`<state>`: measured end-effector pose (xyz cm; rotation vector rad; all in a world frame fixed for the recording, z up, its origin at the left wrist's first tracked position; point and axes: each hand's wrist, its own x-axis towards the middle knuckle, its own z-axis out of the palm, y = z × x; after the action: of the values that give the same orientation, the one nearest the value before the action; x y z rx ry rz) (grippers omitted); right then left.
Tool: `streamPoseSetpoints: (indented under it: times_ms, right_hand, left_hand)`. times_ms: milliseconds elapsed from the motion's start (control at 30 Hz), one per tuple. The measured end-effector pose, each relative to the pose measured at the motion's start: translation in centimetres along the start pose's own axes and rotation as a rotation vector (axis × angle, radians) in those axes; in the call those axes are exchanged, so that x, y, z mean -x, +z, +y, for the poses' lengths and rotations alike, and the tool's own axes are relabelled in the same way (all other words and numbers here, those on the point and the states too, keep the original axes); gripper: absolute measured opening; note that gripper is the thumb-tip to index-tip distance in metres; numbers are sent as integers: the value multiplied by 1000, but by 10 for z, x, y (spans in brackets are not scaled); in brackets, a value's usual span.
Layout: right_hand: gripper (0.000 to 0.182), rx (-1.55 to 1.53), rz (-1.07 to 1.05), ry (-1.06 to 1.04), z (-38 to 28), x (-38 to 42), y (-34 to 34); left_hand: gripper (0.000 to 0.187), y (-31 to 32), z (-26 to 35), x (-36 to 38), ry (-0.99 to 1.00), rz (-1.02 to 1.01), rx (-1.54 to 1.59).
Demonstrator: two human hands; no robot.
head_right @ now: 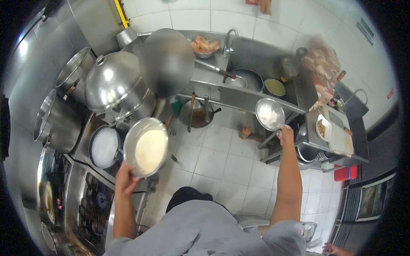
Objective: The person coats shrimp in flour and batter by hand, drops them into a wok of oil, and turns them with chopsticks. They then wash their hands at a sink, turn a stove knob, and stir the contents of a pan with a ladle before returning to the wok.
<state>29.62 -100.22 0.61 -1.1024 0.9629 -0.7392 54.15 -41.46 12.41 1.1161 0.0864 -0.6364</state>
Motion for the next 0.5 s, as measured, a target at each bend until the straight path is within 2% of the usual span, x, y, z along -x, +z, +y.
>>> streamPoseSetpoints:
  times_ms: [67,100,233,267,333,433,500]
  right_hand:
    - [10,-72,11,-22,-18,-36,28]
    - [16,-97,-51,-4,-27,-58,37]
    - [19,-135,6,-28,-62,-114,78]
    - [13,-95,61,-26,-70,-129,85]
    - [13,-91,64,-66,-76,-161,91]
    - [17,-39,173,19,-80,-205,102]
    - [22,18,222,107,-78,-233,104]
  left_hand:
    - [45,38,-4,-47,-15,-19,-17]
    - [45,51,-8,-73,-27,-54,-31]
    - [45,113,-13,-174,-24,-100,-48]
    - [46,131,-9,-197,-23,-107,-58]
    - [46,158,-6,-250,-22,-153,-12]
    - [46,210,18,-316,-25,-104,112]
    - [45,234,40,-363,43,-67,130]
